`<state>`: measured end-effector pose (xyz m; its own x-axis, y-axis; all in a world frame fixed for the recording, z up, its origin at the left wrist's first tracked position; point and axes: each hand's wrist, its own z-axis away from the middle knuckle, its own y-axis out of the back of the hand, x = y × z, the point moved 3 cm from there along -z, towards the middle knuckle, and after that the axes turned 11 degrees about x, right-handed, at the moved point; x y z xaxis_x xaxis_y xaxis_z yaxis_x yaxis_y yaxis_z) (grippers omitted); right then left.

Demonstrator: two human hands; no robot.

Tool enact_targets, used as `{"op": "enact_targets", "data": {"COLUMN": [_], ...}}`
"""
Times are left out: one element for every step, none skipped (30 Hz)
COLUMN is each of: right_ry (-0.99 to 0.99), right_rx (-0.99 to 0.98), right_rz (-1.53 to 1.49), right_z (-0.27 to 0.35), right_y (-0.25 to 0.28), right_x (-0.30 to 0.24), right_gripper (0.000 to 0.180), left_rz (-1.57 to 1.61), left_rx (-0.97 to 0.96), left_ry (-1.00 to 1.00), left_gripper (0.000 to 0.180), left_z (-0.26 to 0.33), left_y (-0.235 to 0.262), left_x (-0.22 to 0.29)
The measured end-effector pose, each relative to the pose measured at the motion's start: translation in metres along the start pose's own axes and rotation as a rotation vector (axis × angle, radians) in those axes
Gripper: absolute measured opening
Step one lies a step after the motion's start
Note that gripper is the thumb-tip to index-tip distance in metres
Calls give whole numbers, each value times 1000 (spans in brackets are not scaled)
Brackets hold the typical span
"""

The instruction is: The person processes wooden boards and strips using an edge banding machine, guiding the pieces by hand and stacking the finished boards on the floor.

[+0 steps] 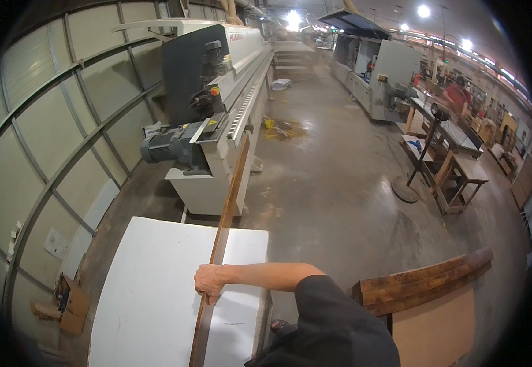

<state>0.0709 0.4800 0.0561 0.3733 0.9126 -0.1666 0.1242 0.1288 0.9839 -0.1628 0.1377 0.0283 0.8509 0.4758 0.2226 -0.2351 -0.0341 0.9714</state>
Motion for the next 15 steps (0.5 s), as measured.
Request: {"op": "enact_targets", "data": {"right_ry": [2, 10, 4, 13, 24, 22, 14, 6, 5, 8, 15, 10, 36, 56, 63], "right_rx": [-1, 1, -1, -6, -6, -12, -14, -15, -16, -11, 3, -5, 44, 79, 93], "right_rz": [1, 2, 1, 5, 12, 6, 9, 14, 11, 12, 13, 13, -7, -18, -27], "right_z": [0, 0, 1, 0, 0, 0, -1, -1, -1, -1, -1, -1, -1, -1, -1], "right_y": [1, 1, 2, 2, 2, 1, 0, -1, -2, -3, -4, -5, -5, -5, -5], "right_x": [0, -1, -1, -1, -1, -1, 0, 0, 1, 1, 2, 3, 3, 3, 3], "right_gripper": [34, 35, 35, 36, 37, 37, 38, 39, 39, 40, 40, 40, 35, 31, 31], "left_rz": [18, 17, 7, -3, -4, -6, -9, -10, -12, -13, -13, -35, -56, -56, -47], "left_rx": [1, 0, 33, 67, 66, 61, 56, 55, 55, 55, 54, 62, 71, 71, 62], "left_ry": [1, -2, -18, -33, -33, -30, -27, -27, -19, -11, -12, -24, -36, -36, -27], "left_gripper": [39, 39, 38, 38, 38, 38, 38, 38, 38, 38, 38, 37, 37, 37, 36], "left_z": [0, 0, 1, 1, 1, 1, 1, 1, 1, 1, 1, 1, 1, 2, 2], "left_y": [-2, -3, -3, -2, -2, -2, -2, -2, -2, -1, -1, 0, 1, 2, 2], "left_x": [-1, -2, -2, -2, -2, -3, -3, -2, -2, -2, -2, -1, 0, 1, 1]}}
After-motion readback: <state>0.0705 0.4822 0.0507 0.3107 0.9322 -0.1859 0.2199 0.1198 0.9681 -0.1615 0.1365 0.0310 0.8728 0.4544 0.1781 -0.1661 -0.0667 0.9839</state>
